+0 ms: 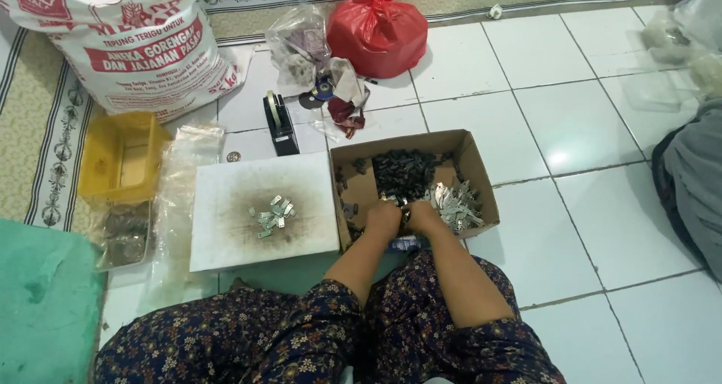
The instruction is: The person sits on the floor and places small round metal parts into a clear plastic bag, then seals the bag. Afterward, the person picks up small rectangular metal pieces from a cardboard box and places them onto a white board.
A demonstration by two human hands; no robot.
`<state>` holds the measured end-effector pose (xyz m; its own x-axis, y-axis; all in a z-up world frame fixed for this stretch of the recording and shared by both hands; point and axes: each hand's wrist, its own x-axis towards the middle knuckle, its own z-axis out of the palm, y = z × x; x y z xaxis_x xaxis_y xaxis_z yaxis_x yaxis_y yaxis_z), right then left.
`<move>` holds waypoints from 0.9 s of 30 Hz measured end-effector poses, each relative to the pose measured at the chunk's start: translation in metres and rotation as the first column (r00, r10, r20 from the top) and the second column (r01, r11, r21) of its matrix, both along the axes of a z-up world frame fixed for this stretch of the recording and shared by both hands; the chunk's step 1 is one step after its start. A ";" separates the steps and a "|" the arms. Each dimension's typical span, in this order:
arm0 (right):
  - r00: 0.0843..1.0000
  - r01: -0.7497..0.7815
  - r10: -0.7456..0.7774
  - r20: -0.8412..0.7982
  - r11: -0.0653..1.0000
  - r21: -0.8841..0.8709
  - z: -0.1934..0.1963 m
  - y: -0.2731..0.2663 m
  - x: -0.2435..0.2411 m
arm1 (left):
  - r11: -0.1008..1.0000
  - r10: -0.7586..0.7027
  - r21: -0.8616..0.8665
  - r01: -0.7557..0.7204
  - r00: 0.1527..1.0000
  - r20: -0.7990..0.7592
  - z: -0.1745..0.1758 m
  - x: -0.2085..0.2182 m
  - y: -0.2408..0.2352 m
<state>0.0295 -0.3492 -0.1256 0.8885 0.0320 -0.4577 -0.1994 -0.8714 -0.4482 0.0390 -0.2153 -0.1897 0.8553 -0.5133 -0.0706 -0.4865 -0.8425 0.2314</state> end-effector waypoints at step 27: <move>0.914 0.406 -0.318 -0.252 0.700 0.588 0.002 -0.026 0.009 | 0.441 0.039 -0.468 -0.766 0.537 -0.843 0.088 -0.010 0.047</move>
